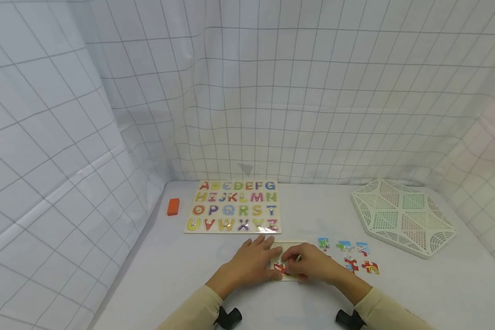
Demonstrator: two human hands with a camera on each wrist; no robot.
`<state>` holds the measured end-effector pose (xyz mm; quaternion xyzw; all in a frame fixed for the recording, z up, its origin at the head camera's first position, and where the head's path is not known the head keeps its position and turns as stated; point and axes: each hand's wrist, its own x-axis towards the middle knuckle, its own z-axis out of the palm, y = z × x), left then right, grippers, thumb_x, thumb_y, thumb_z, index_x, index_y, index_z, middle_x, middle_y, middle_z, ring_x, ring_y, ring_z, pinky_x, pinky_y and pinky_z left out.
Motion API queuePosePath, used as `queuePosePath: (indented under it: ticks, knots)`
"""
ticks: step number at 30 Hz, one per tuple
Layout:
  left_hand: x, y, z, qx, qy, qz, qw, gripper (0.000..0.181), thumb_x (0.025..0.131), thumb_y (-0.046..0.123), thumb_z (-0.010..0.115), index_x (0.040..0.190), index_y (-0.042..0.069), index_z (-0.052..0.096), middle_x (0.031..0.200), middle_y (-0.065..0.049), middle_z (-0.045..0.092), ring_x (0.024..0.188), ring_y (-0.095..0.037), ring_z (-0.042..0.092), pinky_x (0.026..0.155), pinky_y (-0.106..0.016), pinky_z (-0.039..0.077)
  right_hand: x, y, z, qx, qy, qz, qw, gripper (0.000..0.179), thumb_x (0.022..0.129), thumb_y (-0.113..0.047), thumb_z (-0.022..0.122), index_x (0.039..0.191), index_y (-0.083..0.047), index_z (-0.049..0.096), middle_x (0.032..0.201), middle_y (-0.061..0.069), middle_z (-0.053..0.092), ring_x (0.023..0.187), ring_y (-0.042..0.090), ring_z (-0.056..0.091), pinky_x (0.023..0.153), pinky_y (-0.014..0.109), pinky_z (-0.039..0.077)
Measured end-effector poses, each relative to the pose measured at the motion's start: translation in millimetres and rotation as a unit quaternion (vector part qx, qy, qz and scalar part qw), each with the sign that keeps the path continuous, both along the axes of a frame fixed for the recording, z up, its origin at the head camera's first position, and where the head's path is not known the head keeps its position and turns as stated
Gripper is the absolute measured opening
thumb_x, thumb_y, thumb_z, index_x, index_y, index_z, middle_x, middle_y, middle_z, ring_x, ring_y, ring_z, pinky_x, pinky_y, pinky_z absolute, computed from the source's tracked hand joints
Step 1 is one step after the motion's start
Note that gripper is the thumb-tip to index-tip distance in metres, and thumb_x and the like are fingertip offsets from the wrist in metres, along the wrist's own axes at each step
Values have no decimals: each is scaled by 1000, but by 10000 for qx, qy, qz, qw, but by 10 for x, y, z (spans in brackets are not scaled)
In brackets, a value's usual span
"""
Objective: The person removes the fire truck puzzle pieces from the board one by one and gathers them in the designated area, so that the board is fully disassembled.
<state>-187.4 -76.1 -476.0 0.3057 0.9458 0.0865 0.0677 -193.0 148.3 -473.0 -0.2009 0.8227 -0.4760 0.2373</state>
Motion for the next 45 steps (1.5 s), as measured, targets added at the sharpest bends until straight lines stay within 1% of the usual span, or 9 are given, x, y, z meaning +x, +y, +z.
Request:
queuePosePath:
  ticks: [5, 10, 18, 23, 29, 33, 36, 41, 45]
  knots:
    - [-6, -10, -17, -52, -16, -46, 10000, 71, 89, 63, 68, 148, 28, 54, 160, -6, 43, 150, -33, 34, 113, -61, 36, 47, -124, -29, 158, 243, -96, 9995, 26, 87, -7, 72, 112, -1, 71, 77, 0, 61, 52, 11, 55, 48, 23, 44]
    - [1, -20, -6, -66, -51, -33, 10000, 73, 88, 63, 68, 150, 27, 53, 161, -7, 41, 151, -33, 33, 114, -61, 34, 45, -148, -42, 147, 235, -91, 9996, 21, 87, -6, 72, 107, -3, 71, 75, 1, 60, 52, 11, 54, 48, 24, 43]
    - [3, -15, -9, -76, -134, 16, 9999, 74, 87, 63, 70, 151, 30, 51, 161, -7, 40, 152, -32, 31, 115, -61, 33, 25, -168, -48, 115, -30, -256, 9996, 15, 87, -4, 69, 101, -9, 66, 73, 0, 58, 50, 12, 52, 48, 25, 42]
    - [0, -8, -15, -103, -129, 10, 9999, 74, 87, 63, 70, 150, 30, 51, 162, -8, 40, 152, -32, 31, 115, -61, 33, 7, -163, -82, -150, -296, -419, 9986, 16, 87, 0, 65, 101, -8, 64, 76, 2, 59, 54, 13, 53, 49, 26, 48]
    - [2, -7, -13, -101, -130, -4, 9999, 74, 87, 63, 70, 150, 30, 51, 162, -9, 40, 152, -33, 31, 115, -61, 34, -9, -134, -114, -462, -621, -605, 9952, 11, 91, -3, 66, 102, -6, 65, 82, 4, 57, 62, 15, 54, 51, 27, 52]
    - [7, -7, -10, -120, -139, -23, 9998, 73, 88, 63, 69, 151, 30, 51, 162, -9, 39, 152, -33, 31, 115, -61, 34, -31, -109, -113, -531, -676, -591, 9945, 9, 94, -5, 67, 103, -6, 66, 85, 5, 58, 62, 14, 51, 51, 23, 45]
    - [10, -5, -6, -139, -149, -35, 9998, 73, 88, 63, 68, 151, 30, 51, 163, -9, 38, 152, -33, 30, 115, -61, 33, -45, -84, -109, -590, -675, -605, 9941, 9, 95, -5, 68, 104, -6, 66, 87, 5, 58, 61, 14, 47, 51, 22, 39]
    - [9, -5, -8, -114, -182, -50, 9998, 72, 89, 63, 67, 151, 30, 51, 163, -9, 37, 153, -33, 29, 116, -62, 32, -52, -43, -86, -818, -874, -604, 9910, 12, 95, -6, 68, 107, -4, 65, 87, 5, 58, 60, 13, 45, 50, 22, 38]
    - [8, -9, -8, -95, -188, -53, 9998, 72, 89, 63, 67, 151, 29, 51, 163, -9, 37, 153, -34, 28, 116, -62, 32, -57, 3, -60, -1143, -1130, -628, 9850, 16, 95, -8, 69, 109, -1, 63, 85, 4, 58, 60, 13, 45, 52, 21, 38]
